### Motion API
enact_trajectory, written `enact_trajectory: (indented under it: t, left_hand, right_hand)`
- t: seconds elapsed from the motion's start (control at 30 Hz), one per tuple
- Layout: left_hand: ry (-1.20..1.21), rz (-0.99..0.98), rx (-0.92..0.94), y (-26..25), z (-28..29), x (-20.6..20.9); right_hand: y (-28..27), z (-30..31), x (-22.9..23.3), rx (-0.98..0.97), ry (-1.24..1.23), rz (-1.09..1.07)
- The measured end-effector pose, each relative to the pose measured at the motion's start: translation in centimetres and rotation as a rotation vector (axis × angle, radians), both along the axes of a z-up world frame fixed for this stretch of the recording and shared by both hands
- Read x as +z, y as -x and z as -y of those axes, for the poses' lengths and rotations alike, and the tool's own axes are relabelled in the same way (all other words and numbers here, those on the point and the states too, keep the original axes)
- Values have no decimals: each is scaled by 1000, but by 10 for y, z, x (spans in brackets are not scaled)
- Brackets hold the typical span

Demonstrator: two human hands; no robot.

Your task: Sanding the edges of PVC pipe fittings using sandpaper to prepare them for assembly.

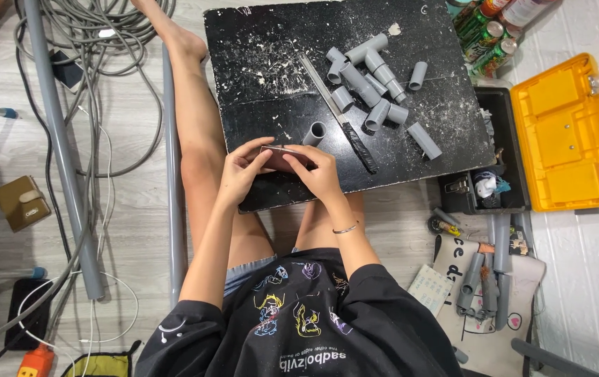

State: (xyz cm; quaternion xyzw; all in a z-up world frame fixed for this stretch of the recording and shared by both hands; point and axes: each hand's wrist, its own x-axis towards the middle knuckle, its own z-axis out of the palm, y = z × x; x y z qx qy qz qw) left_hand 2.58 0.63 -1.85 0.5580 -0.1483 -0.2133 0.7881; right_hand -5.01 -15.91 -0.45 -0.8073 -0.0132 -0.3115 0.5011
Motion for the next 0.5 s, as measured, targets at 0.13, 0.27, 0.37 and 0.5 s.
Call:
enact_trajectory:
  t: [0.13, 0.27, 0.37, 0.5]
  left_hand:
    - [10, -10, -6, 1, -1, 4]
    - [-22, -11, 6, -2, 1, -10]
    - [-31, -11, 17, -3, 2, -14]
    - [-37, -13, 30, -1, 4, -10]
  right_hand:
    - [0, -1, 3, -8, 8, 0]
    - [1, -4, 10, -27, 33, -5]
    - [1, -4, 9, -29, 34, -8]
    - [1, 2, 0, -13, -12, -86]
